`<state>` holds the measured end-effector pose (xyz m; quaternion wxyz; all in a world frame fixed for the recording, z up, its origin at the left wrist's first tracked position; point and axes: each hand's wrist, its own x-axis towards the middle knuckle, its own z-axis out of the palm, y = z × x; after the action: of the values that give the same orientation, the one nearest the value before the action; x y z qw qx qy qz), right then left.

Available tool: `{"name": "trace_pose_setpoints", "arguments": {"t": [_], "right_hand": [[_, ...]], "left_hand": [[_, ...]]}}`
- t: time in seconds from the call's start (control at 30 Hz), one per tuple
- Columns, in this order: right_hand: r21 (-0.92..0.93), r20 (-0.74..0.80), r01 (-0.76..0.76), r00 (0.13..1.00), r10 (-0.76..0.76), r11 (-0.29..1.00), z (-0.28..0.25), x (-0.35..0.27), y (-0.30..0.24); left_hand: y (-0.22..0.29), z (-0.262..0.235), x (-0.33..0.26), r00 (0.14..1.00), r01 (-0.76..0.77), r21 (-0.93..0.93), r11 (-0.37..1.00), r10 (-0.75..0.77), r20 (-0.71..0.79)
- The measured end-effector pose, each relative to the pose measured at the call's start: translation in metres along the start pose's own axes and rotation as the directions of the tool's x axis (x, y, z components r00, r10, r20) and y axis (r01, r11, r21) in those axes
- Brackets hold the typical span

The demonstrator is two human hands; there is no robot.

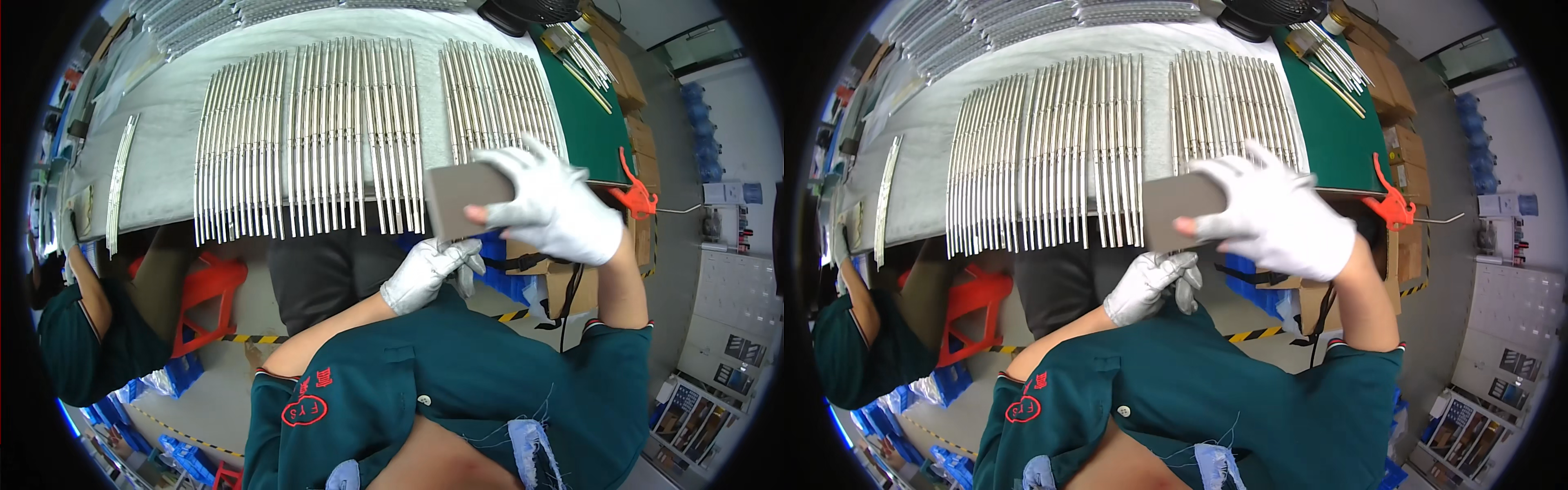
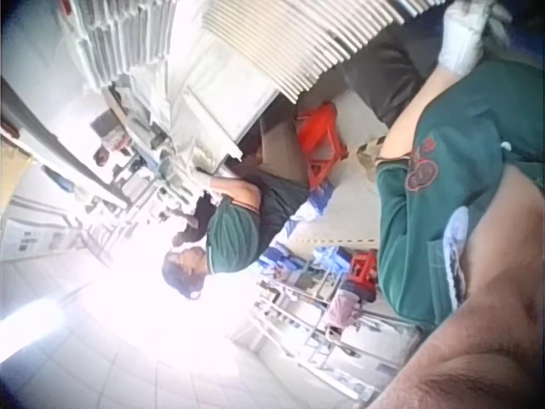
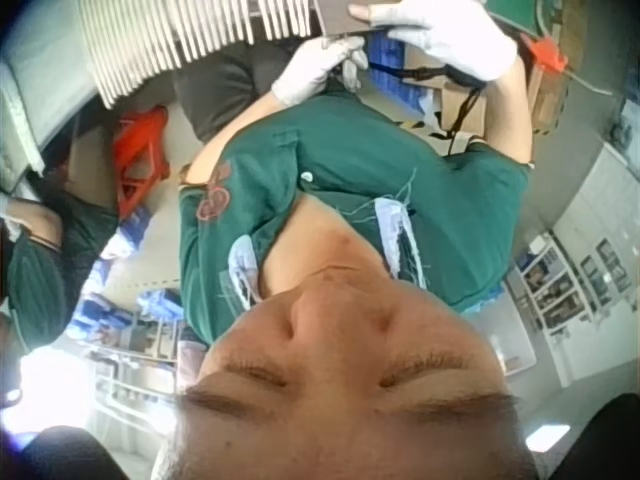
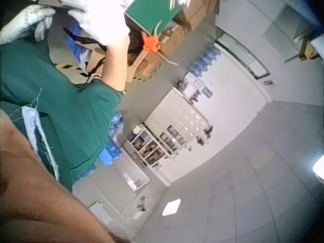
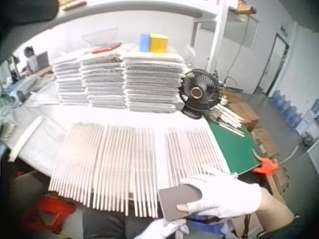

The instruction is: The person arranges numerous thin metal rods in parallel rows on a white cloth-covered table. They use a rectangular block to press down and align the rods, ensuring they are straight and evenly spaced. The person repeatedly adjusts the rows and uses the block to smooth the arrangement.

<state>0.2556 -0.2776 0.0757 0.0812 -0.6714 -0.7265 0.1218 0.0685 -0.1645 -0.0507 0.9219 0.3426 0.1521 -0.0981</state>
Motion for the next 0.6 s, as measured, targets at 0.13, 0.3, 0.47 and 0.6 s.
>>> {"name": "trace_pose_setpoints", "arguments": {"t": [0.13,0.3,0.47,0.6], "right_hand": [[0.053,0.002,-0.045,0.999,0.045,0.998,-0.002,-0.009,0.003],[0.005,0.018,-0.064,0.998,0.064,0.998,-0.002,-0.006,0.005],[-0.081,-0.336,-0.396,0.875,0.349,0.915,-0.018,-0.055,0.061],[-0.286,-0.225,-0.746,0.663,0.714,0.602,-0.027,-0.063,0.082]], "left_hand": [[0.0,-0.001,0.003,0.998,-0.007,0.09,0.996,0.002,0.057],[0.007,0.005,0.001,0.998,0.046,0.076,0.996,-0.041,-0.055],[0.012,0.008,0.002,0.986,-0.002,0.193,0.981,0.035,-0.165],[0.015,0.005,0.001,0.991,0.067,0.265,0.962,-0.034,-0.126]]}}
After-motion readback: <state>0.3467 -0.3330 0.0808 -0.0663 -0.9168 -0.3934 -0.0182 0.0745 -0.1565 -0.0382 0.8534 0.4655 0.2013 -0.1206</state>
